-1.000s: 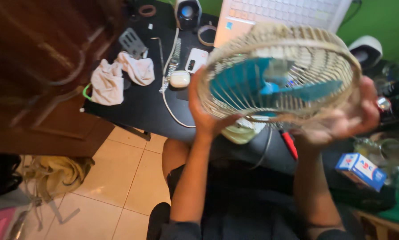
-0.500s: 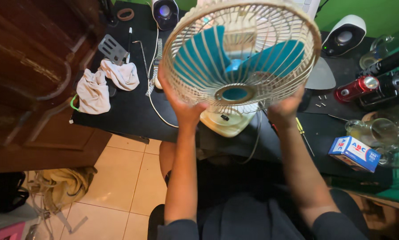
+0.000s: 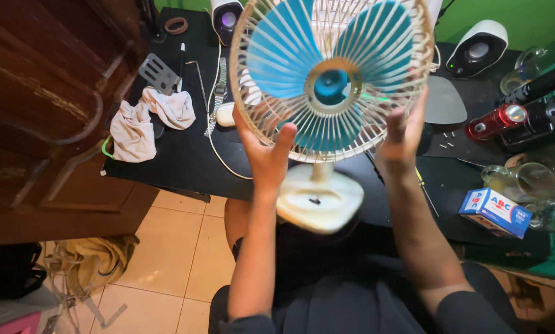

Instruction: The person reassembles a small electric fan by attaching the rear motor housing, inserting screws with a screwdriver, and fitting the front grille. The fan is held and rotated as needed while screws are tightened.

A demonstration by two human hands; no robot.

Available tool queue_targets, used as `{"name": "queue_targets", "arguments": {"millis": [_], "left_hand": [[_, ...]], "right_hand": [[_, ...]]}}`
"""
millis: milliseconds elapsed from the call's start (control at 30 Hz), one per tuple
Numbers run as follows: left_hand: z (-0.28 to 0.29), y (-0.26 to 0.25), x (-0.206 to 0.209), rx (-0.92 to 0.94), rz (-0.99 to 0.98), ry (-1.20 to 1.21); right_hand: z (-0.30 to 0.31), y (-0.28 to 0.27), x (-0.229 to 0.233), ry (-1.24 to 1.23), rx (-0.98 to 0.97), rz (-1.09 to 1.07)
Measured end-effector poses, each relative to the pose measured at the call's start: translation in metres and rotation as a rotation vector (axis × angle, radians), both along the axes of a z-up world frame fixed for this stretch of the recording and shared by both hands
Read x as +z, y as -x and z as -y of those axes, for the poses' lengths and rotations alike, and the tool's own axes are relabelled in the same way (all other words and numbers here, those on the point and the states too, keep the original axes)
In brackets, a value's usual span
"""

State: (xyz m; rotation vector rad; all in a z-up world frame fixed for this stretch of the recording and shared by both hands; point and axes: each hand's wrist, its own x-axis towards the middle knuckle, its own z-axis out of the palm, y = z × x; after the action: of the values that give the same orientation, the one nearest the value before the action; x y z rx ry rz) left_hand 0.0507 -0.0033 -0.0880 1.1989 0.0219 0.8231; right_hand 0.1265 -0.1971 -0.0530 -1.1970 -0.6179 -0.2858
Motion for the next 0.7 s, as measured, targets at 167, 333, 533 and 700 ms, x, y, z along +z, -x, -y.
{"name": "queue_targets", "arguments": {"millis": [167, 333, 533, 700], "left_hand": [[0.000, 0.002, 0.016, 0.012, -0.023, -0.057], [-0.010, 0.001, 0.011, -0.078, -0.050, -0.006], [-0.020, -0.004, -0.004, -0.128, -0.067, 0.028], [-0.027, -0.004, -0.019, -0.134, -0.128, 0.029]], "right_hand": [[-0.003, -0.002, -0.001, -0.044, 0.095, -0.096], [0.001, -0.016, -0.009, 0.032, 0.062, -0.201], [-0.008, -0.031, -0.027, -0.009, 0.106, -0.273], [-0.010, -0.038, -0.040, 0.051, 0.096, -0.372]]}}
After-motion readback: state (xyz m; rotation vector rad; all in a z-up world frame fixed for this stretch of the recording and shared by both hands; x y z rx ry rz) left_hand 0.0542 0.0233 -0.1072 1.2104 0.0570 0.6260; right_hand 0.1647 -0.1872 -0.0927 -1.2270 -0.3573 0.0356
